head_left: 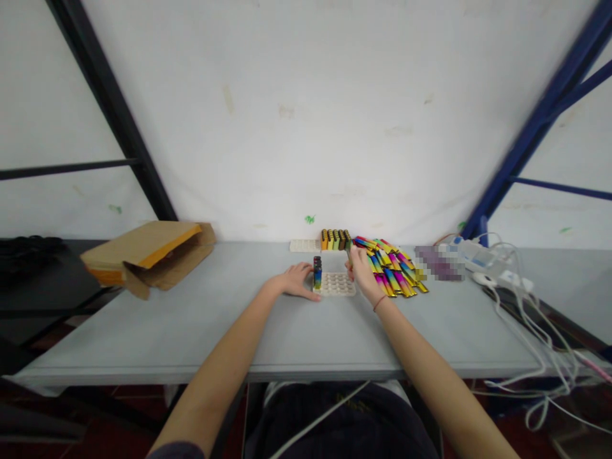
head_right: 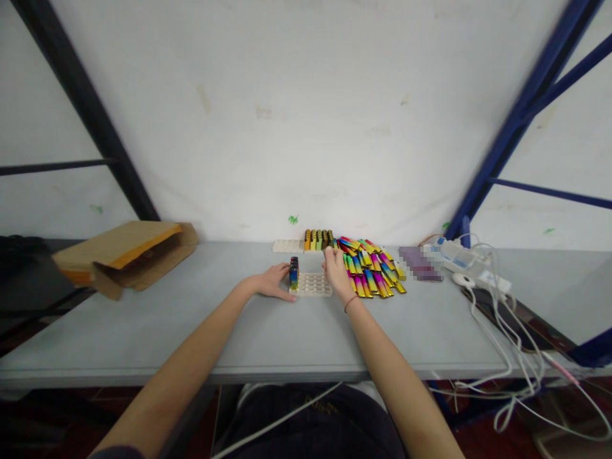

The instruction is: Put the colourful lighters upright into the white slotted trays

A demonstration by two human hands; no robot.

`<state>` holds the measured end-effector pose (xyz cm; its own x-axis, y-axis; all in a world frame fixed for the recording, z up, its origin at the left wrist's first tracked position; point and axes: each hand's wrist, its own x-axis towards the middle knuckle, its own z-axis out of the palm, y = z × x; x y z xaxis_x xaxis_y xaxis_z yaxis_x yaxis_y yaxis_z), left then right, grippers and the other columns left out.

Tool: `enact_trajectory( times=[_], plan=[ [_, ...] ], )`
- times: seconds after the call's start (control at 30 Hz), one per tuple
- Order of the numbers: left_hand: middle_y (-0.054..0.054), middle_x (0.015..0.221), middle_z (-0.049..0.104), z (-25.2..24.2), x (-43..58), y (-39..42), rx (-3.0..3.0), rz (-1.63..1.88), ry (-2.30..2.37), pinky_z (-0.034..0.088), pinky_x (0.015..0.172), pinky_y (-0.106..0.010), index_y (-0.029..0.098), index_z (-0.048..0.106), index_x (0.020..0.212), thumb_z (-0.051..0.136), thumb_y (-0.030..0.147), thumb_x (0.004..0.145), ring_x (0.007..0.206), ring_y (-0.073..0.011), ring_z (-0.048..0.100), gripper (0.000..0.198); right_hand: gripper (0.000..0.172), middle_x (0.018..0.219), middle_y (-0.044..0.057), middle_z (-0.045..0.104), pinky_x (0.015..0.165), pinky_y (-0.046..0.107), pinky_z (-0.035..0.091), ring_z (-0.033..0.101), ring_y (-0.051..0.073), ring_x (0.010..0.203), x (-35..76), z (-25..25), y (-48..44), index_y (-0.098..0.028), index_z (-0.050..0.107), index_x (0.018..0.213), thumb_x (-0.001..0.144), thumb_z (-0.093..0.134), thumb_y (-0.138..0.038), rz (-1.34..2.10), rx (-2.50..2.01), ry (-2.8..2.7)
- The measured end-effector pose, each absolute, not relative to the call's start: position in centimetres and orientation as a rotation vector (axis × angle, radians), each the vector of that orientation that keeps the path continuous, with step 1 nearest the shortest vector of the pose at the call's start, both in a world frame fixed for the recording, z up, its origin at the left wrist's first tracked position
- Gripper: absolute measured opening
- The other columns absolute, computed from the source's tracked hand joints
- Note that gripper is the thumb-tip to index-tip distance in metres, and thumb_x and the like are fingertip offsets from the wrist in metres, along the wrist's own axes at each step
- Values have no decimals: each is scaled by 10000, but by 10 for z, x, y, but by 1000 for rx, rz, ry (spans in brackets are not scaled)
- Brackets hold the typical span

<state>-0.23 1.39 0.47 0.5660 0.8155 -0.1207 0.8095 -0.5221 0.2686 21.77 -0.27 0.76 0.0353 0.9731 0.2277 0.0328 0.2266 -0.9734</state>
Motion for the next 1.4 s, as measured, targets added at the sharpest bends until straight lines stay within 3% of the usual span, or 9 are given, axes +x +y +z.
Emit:
enact_trajectory(
  times=[0.13, 0.27, 0.53, 0.7, 0.87, 1.0, 1.1, 1.23, 1.4],
  plan=[
    [-138, 1464, 283, 1, -3, 16, 2523, 42, 1323, 266, 1059, -393, 166, 353, 1379, 612, 786, 559, 1283, -357, 330, 1060, 364, 682, -18, 519, 551, 231, 439, 507, 115, 602, 215, 18, -14, -200, 499, 861, 810, 510, -560, 922, -876, -1619],
    [-127, 1466, 276, 1, -4, 16, 2500, 37, 1330, 269, 1059, -392, 182, 341, 1382, 603, 796, 561, 1292, -349, 319, 1059, 346, 882, 57, 624, 723, 289, 474, 566, 171, 822, 216, 27, -23, -171, 620, 887, 779, 598, -498, 908, -767, -1782],
    [-131, 1466, 278, 1, -3, 15, 2504, 31, 1346, 245, 1066, -391, 181, 316, 1398, 606, 783, 559, 1300, -344, 307, 1073, 348, 764, 47, 650, 485, 234, 407, 498, 110, 525, 204, 12, -25, -146, 660, 952, 780, 611, -444, 806, -900, -1890],
    [-141, 1473, 265, 1, -2, 15, 2502, 20, 1359, 229, 1073, -393, 168, 282, 1413, 600, 786, 552, 1313, -343, 284, 1106, 277, 760, 14, 654, 544, 218, 429, 530, 98, 533, 198, 8, -31, -179, 627, 1022, 803, 608, -348, 577, -913, -1992],
    [-141, 1473, 263, 3, -2, 13, 2490, 11, 1363, 229, 1074, -398, 164, 291, 1407, 597, 780, 557, 1315, -349, 281, 1094, 384, 811, 4, 660, 554, 208, 419, 556, 98, 538, 197, 12, -37, -201, 528, 1142, 804, 607, -367, 449, -941, -2103],
    [-132, 1486, 245, 5, -2, 12, 2472, 18, 1359, 241, 1069, -420, 181, 288, 1413, 594, 799, 536, 1319, -365, 266, 1115, 233, 758, 41, 647, 614, 231, 415, 576, 136, 625, 213, 20, -30, -170, 600, 942, 869, 487, -361, 148, -1184, -2032],
    [-128, 1491, 236, 6, -2, 12, 2459, 9, 1355, 236, 1074, -410, 179, 296, 1413, 592, 809, 528, 1323, -365, 257, 1125, 262, 822, 118, 668, 668, 268, 420, 622, 201, 766, 234, 22, -21, -154, 639, 808, 877, 427, -292, -64, -1711, -1902],
    [-113, 1494, 237, 6, -4, 13, 2454, 13, 1350, 242, 1071, -409, 203, 294, 1415, 599, 807, 525, 1327, -358, 250, 1118, 280, 914, 197, 670, 703, 318, 445, 644, 270, 860, 247, 21, -18, -123, 679, 885, 854, 479, -316, -36, -2162, -1872],
    [-112, 1496, 239, 4, -4, 14, 2467, 15, 1342, 237, 1073, -403, 203, 311, 1408, 600, 799, 539, 1327, -360, 252, 1093, 272, 981, 190, 660, 743, 329, 459, 639, 274, 927, 235, 20, -26, -133, 649, 1032, 860, 480, -260, -57, -2166, -1948]
  ],
)
